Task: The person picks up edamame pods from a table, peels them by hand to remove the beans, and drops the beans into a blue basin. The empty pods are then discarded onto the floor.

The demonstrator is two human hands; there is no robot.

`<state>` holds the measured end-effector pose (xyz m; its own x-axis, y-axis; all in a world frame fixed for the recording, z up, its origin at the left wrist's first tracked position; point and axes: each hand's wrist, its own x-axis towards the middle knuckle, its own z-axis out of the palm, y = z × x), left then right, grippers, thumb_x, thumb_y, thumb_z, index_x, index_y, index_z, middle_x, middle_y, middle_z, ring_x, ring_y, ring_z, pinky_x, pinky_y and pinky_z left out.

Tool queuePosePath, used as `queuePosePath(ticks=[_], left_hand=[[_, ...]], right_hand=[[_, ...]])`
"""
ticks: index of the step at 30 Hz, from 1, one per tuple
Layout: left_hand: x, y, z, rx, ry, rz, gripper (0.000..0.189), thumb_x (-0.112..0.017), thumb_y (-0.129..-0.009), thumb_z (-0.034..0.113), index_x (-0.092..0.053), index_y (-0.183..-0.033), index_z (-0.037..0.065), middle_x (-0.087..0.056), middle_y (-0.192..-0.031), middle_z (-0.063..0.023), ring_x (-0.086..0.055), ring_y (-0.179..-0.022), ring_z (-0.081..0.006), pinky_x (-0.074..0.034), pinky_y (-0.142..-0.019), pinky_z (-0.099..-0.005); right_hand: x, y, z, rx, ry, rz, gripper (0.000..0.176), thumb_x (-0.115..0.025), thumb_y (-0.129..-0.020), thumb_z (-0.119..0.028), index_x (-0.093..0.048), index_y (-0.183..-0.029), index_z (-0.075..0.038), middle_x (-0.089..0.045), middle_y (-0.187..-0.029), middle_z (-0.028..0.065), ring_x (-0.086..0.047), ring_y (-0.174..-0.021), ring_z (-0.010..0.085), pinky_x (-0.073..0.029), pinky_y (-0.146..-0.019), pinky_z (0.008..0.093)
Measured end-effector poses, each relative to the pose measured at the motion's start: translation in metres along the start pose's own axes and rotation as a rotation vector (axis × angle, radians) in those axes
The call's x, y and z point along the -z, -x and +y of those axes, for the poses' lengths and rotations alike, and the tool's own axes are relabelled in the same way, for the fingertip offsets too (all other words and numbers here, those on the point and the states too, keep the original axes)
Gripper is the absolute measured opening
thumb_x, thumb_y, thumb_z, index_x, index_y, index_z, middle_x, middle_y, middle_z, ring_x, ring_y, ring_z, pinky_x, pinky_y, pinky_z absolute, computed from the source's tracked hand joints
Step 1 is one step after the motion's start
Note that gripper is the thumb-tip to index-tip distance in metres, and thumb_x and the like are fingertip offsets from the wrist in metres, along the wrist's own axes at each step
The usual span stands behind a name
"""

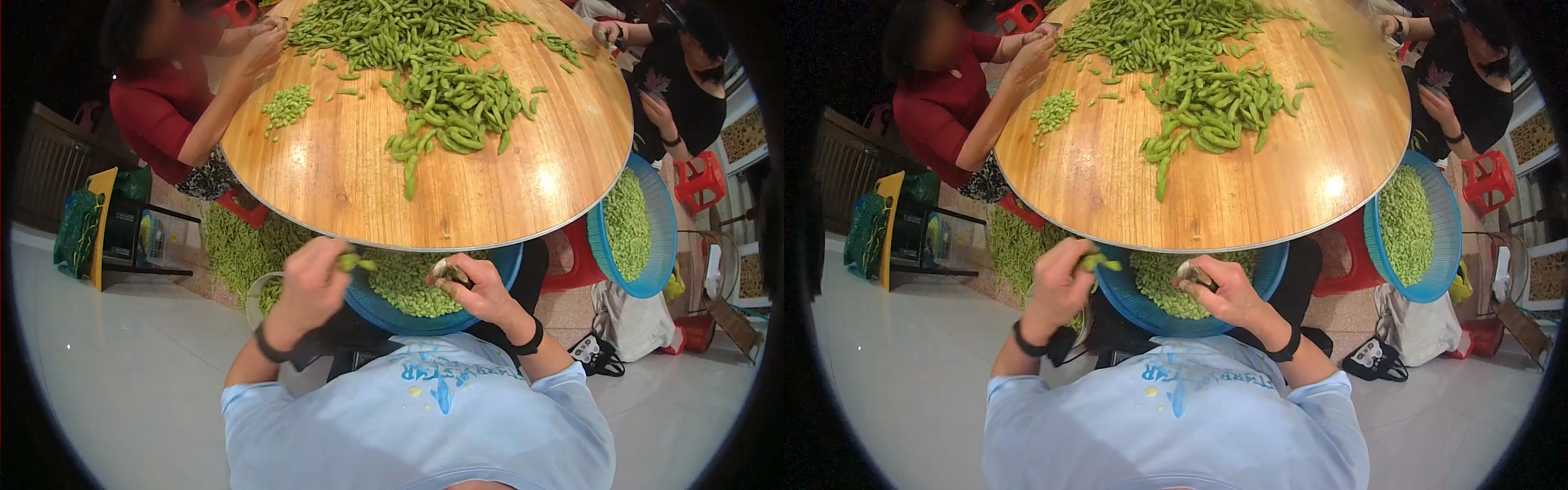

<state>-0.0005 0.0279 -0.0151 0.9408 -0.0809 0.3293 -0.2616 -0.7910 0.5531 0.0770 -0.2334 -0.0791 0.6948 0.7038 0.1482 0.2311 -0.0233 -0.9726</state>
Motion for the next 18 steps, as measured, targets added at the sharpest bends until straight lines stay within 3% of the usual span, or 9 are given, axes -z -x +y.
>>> queuePosePath(ticks=[2, 4, 5, 6, 8, 12, 18], left_hand=[[0.03, 0.012, -0.012, 0.017, -0.371, -0.121, 0.021, -0.056, -0.075, -0.001, -0.06, -0.095, -0.001, -0.059, -0.086, -0.0153, -0.058, -0.077, -0.0336, -0.048, -0.069, -0.039], [0.039, 0.017, -0.019, 0.005, -0.469, -0.145, 0.021, -0.056, -0.075, -0.001, -0.06, -0.096, -0.001, -0.059, -0.09, -0.0159, -0.058, -0.082, -0.0339, -0.048, -0.071, -0.0398], [0.039, 0.018, -0.022, -0.005, -0.559, -0.168, 0.022, -0.056, -0.075, -0.002, -0.06, -0.097, -0.001, -0.059, -0.094, -0.0166, -0.058, -0.086, -0.0343, -0.048, -0.073, -0.0406], [0.034, 0.014, -0.024, -0.01, -0.566, -0.161, 0.022, -0.056, -0.075, -0.002, -0.06, -0.097, -0.001, -0.059, -0.094, -0.0166, -0.058, -0.086, -0.0343, -0.048, -0.073, -0.0406], [0.011, -0.006, -0.024, 0.007, -0.135, -0.152, 0.026, -0.056, -0.075, -0.004, -0.059, -0.1, -0.001, -0.058, -0.097, -0.0165, -0.057, -0.09, -0.0346, -0.048, -0.076, -0.0399], [-0.034, -0.069, -0.024, -0.301, -0.093, -0.078, 0.026, -0.058, -0.074, -0.004, -0.059, -0.1, 0.002, -0.055, -0.095, -0.0153, -0.056, -0.086, -0.0337, -0.048, -0.072, -0.0409], [-0.064, -0.117, -0.043, -0.451, -0.209, -0.252, 0.024, -0.06, -0.074, 0.0, -0.058, -0.098, 0.003, -0.052, -0.097, -0.0144, -0.055, -0.085, -0.0343, -0.048, -0.073, -0.0403]], right_hand=[[-0.001, 0.004, 0.008, 0.082, 0.008, -0.026, 0.012, -0.06, -0.086, -0.004, -0.059, -0.097, 0.001, -0.066, -0.08, 0.0085, -0.058, -0.062, 0.0122, -0.042, -0.051, 0.026], [-0.002, 0.007, 0.004, -0.322, -0.433, 0.049, 0.009, -0.056, -0.091, -0.007, -0.057, -0.095, 0.0, -0.066, -0.082, 0.0096, -0.06, -0.06, 0.0139, -0.042, -0.046, 0.0243], [-0.003, 0.007, 0.005, -0.336, -0.578, 0.058, 0.011, -0.051, -0.095, -0.012, -0.054, -0.093, -0.001, -0.062, -0.079, 0.0102, -0.056, -0.052, 0.014, -0.037, -0.039, 0.0223], [-0.006, 0.006, 0.007, -0.325, -0.576, 0.057, 0.011, -0.051, -0.095, -0.012, -0.054, -0.093, -0.001, -0.062, -0.079, 0.0102, -0.056, -0.052, 0.014, -0.037, -0.039, 0.0223], [-0.015, 0.009, 0.01, -0.408, -0.993, 0.069, 0.014, -0.05, -0.096, -0.015, -0.051, -0.093, -0.002, -0.058, -0.073, 0.0104, -0.05, -0.046, 0.0125, -0.032, -0.037, 0.0226], [-0.023, 0.022, 0.013, -0.439, -0.969, 0.128, 0.016, -0.05, -0.096, -0.019, -0.051, -0.095, -0.003, -0.051, -0.07, 0.0082, -0.046, -0.047, 0.0119, -0.03, -0.038, 0.0228], [-0.027, 0.03, 0.015, -0.41, -1.095, 0.141, 0.023, -0.044, -0.099, -0.022, -0.052, -0.103, -0.001, -0.05, -0.07, 0.0074, -0.043, -0.049, 0.0113, -0.032, -0.041, 0.0232]])
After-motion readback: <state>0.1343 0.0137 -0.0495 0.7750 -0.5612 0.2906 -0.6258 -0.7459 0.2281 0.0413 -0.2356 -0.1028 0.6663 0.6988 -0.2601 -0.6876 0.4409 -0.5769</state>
